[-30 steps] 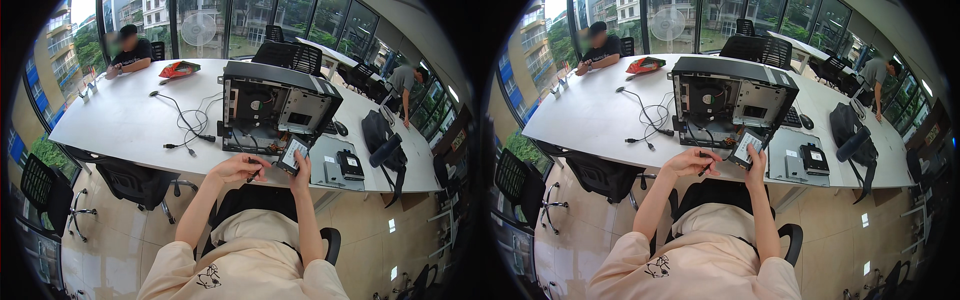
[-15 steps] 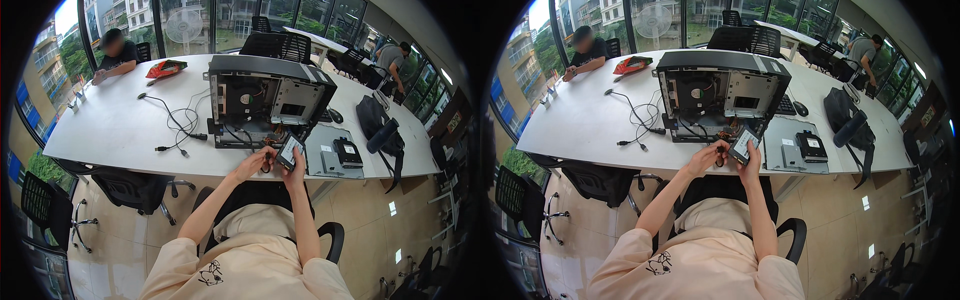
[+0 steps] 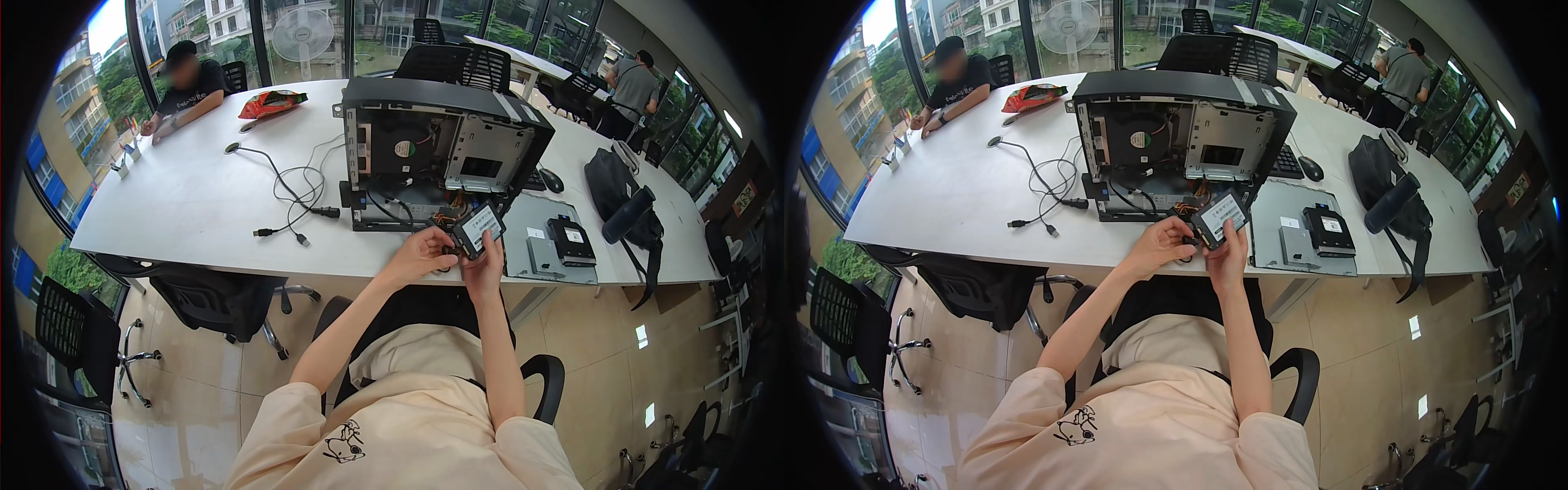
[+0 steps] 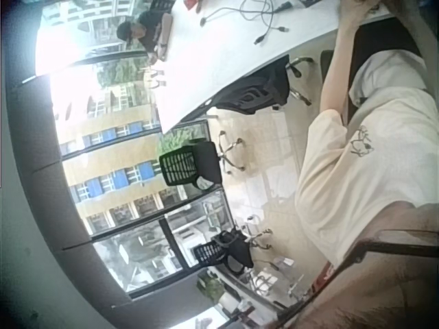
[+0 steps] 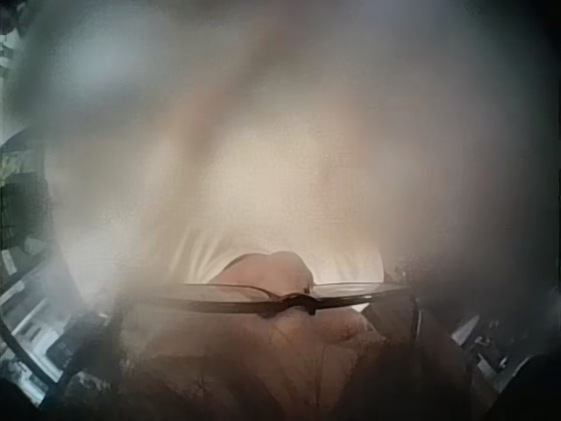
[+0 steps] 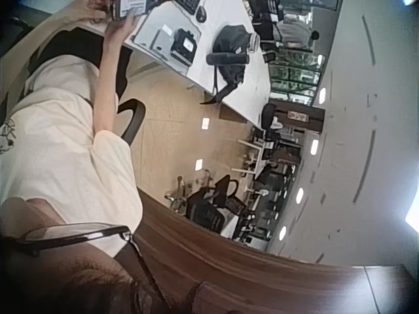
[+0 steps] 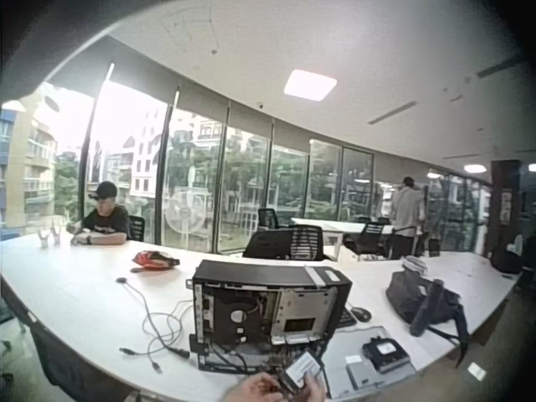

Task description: The person opens a computer tower case by hand, then unplugs and removes internal hardware components including a drive and a small electronic card from the motherboard.

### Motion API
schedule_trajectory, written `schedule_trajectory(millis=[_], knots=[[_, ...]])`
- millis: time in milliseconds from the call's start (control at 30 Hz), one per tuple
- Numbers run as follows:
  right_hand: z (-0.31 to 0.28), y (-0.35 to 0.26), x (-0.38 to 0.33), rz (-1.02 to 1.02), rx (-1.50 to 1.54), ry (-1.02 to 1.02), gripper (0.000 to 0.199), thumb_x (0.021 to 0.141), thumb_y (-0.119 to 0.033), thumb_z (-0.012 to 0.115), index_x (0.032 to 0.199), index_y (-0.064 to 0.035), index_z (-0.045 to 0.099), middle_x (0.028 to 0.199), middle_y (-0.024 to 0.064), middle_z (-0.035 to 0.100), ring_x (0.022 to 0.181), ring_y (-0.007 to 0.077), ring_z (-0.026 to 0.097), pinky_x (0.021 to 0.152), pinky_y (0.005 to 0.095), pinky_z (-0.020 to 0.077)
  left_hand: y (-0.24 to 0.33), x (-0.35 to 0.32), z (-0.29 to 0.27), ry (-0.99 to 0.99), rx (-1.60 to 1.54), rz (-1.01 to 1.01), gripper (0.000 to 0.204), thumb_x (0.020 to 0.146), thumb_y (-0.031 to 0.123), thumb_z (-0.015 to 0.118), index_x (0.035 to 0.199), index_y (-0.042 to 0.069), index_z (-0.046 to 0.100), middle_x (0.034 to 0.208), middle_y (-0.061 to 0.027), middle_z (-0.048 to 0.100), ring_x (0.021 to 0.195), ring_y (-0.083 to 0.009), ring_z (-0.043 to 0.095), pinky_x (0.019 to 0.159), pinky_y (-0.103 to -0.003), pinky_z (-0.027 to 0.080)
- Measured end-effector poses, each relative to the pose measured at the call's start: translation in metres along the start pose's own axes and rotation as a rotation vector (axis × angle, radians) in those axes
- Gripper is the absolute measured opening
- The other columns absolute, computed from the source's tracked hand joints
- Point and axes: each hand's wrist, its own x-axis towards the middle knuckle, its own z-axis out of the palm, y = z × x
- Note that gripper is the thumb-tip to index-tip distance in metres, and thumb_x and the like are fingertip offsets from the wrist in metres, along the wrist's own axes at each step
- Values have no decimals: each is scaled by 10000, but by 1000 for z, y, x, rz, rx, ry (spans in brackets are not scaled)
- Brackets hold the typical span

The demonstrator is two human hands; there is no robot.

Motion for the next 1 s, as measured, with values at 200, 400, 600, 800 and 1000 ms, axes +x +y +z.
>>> schedule_trajectory(millis=[200,400,600,800,1000], knots=[[6,0,-3,-16,-44,-47,224,1064,-188,622,1251,-73,573,1088,55,701,852,154,711,622,298,582,-5,0,-1,38,-45,45,289,914,38,814,1038,61,554,1079,-81,696,1028,-174,717,889,-301,578],[1,3,-2,-30,-11,1,265,999,-104,682,1239,-51,583,1107,52,698,944,148,697,765,305,580,-5,2,-2,47,-116,79,287,929,33,794,1020,70,523,1040,-94,706,1019,-191,727,879,-318,587],[-2,2,-3,35,-77,36,303,936,-90,744,1209,-25,629,1093,45,698,976,138,669,826,275,518,-10,4,-8,28,-167,128,211,992,111,743,1048,72,543,1044,-72,705,945,-155,694,817,-287,547],[-1,2,-1,27,-42,8,246,961,-89,723,1182,-23,638,1069,56,711,920,130,678,756,258,523,-8,5,-5,37,-162,125,246,1052,181,670,1207,26,557,1008,-82,697,926,-161,672,823,-305,538],[-12,1,0,49,-104,-89,201,1013,-149,700,1159,-17,658,949,75,736,652,143,675,630,249,539,-11,7,-9,46,-46,89,249,1089,229,616,1211,14,589,931,-82,694,846,-158,664,779,-298,537]])
